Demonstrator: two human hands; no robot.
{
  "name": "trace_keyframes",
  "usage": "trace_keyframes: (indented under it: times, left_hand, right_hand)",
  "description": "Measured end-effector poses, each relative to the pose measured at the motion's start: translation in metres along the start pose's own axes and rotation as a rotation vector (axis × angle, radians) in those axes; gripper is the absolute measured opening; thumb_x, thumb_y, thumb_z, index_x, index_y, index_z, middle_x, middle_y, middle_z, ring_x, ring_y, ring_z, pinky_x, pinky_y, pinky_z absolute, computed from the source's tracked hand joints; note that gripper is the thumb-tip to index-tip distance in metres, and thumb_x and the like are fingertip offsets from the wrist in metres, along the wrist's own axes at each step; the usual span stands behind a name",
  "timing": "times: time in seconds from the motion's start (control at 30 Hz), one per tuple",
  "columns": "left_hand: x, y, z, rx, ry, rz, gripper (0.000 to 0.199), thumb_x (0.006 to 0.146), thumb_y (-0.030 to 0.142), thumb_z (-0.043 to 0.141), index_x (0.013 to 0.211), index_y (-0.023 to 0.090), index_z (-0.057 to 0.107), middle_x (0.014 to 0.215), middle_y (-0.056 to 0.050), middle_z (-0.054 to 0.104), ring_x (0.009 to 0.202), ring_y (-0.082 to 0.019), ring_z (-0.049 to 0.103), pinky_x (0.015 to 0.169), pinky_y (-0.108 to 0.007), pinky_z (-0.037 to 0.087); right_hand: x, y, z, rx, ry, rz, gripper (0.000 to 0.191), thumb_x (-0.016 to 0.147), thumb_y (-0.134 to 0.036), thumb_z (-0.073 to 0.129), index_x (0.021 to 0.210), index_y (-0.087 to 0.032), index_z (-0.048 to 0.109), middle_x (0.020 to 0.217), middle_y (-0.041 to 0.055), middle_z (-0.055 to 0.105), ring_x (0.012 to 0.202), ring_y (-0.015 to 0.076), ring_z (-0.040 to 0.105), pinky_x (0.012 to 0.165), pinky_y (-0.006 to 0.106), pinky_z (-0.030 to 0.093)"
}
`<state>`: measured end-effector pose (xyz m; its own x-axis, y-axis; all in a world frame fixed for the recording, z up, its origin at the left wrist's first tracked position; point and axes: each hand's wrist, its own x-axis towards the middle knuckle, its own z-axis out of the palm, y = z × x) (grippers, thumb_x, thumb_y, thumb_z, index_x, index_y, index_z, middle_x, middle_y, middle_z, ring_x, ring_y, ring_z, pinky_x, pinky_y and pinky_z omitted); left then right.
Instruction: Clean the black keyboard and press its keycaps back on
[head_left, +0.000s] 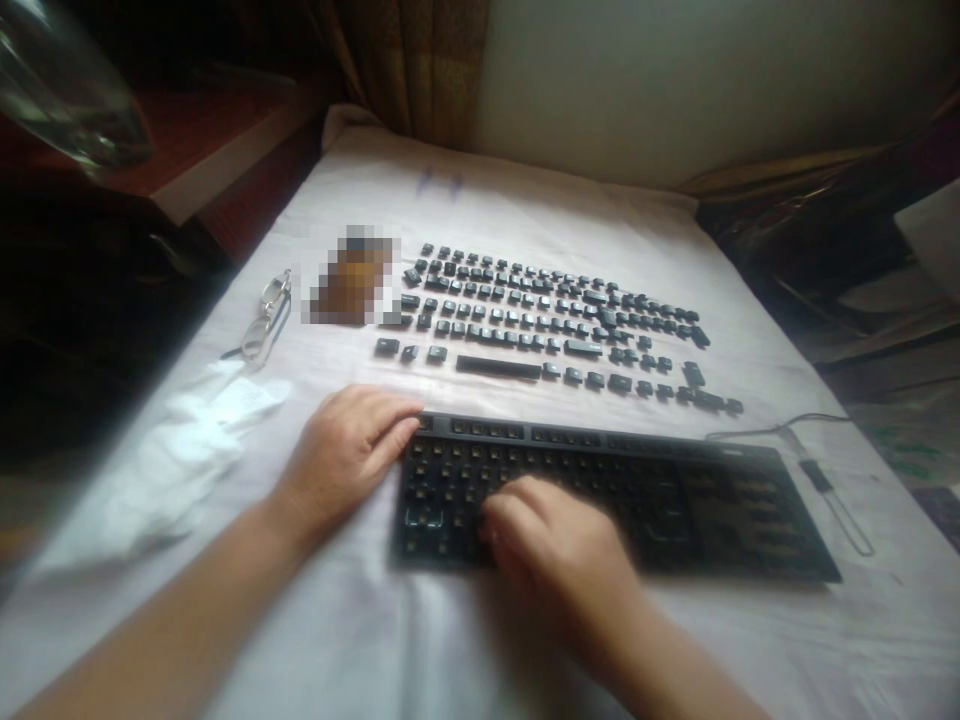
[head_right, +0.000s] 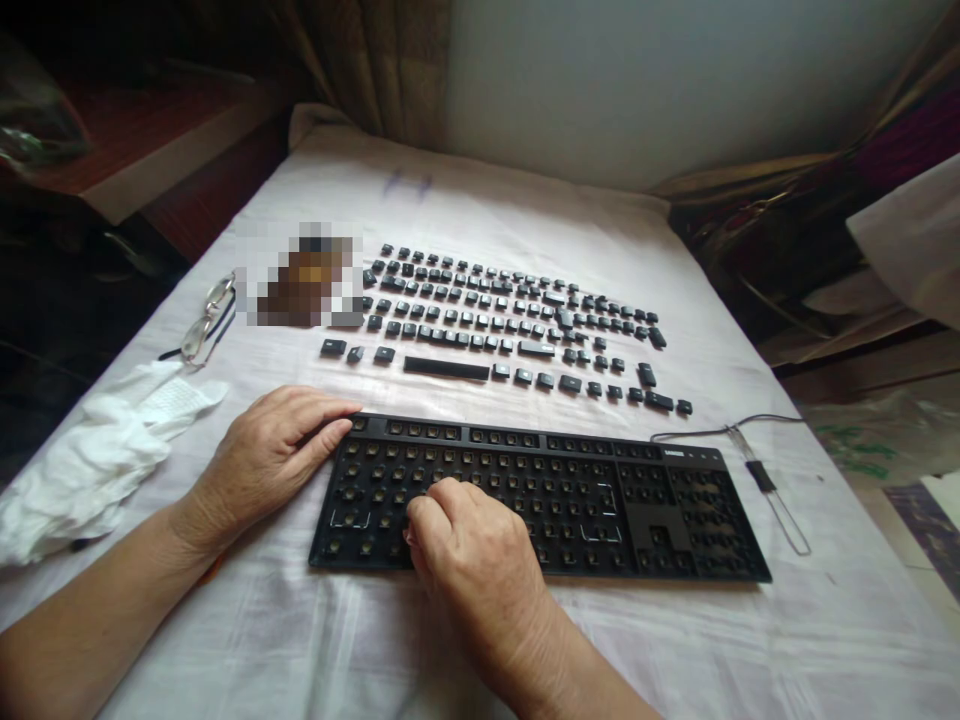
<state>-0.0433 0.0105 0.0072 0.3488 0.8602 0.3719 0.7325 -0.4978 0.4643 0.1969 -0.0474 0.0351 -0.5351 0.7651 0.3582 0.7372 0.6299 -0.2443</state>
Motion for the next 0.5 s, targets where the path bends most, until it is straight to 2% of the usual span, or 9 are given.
trace_keyframes:
  times: [0.13, 0.27, 0.37, 0.5]
  left_hand:
    - [-0.001, -0.001, 0.001, 0.006, 0.009, 0.005, 0.025, 0.099, 0.032, 0.050, 0.107, 0.019, 0.070, 0.102, -0.005, 0.075, 0.097, -0.021, 0.066, 0.090, -0.038, 0.050]
    - [-0.001, -0.001, 0.001, 0.003, 0.016, 0.006, 0.026, 0.099, 0.033, 0.050, 0.107, 0.019, 0.070, 0.102, -0.005, 0.075, 0.096, -0.021, 0.066, 0.090, -0.038, 0.050]
    - [0.000, -0.001, 0.001, -0.004, 0.026, 0.011, 0.026, 0.099, 0.034, 0.050, 0.107, 0.019, 0.070, 0.101, -0.005, 0.075, 0.096, -0.021, 0.066, 0.090, -0.038, 0.050]
    - [0.000, -0.001, 0.001, -0.017, 0.030, 0.012, 0.025, 0.098, 0.035, 0.051, 0.106, 0.021, 0.070, 0.102, -0.004, 0.075, 0.096, -0.021, 0.066, 0.090, -0.037, 0.050]
  right_hand:
    - [0.002, 0.004, 0.000, 0.034, 0.092, 0.028, 0.024, 0.095, -0.011, 0.046, 0.083, -0.017, 0.066, 0.075, 0.0033, 0.068, 0.065, 0.0141, 0.061, 0.061, 0.023, 0.044]
    - [0.016, 0.006, 0.002, 0.143, 0.185, 0.053, 0.017, 0.096, -0.011, 0.050, 0.092, -0.017, 0.066, 0.083, 0.0043, 0.071, 0.073, 0.0136, 0.065, 0.069, 0.022, 0.049]
    - [0.033, 0.000, 0.012, 0.120, 0.180, 0.016, 0.019, 0.098, -0.014, 0.049, 0.092, -0.018, 0.067, 0.084, 0.0041, 0.072, 0.075, 0.0136, 0.065, 0.069, 0.022, 0.049]
    - [0.051, -0.007, 0.031, -0.074, 0.134, 0.017, 0.019, 0.094, -0.017, 0.056, 0.078, -0.020, 0.067, 0.075, 0.0015, 0.068, 0.066, 0.0145, 0.062, 0.057, 0.024, 0.041]
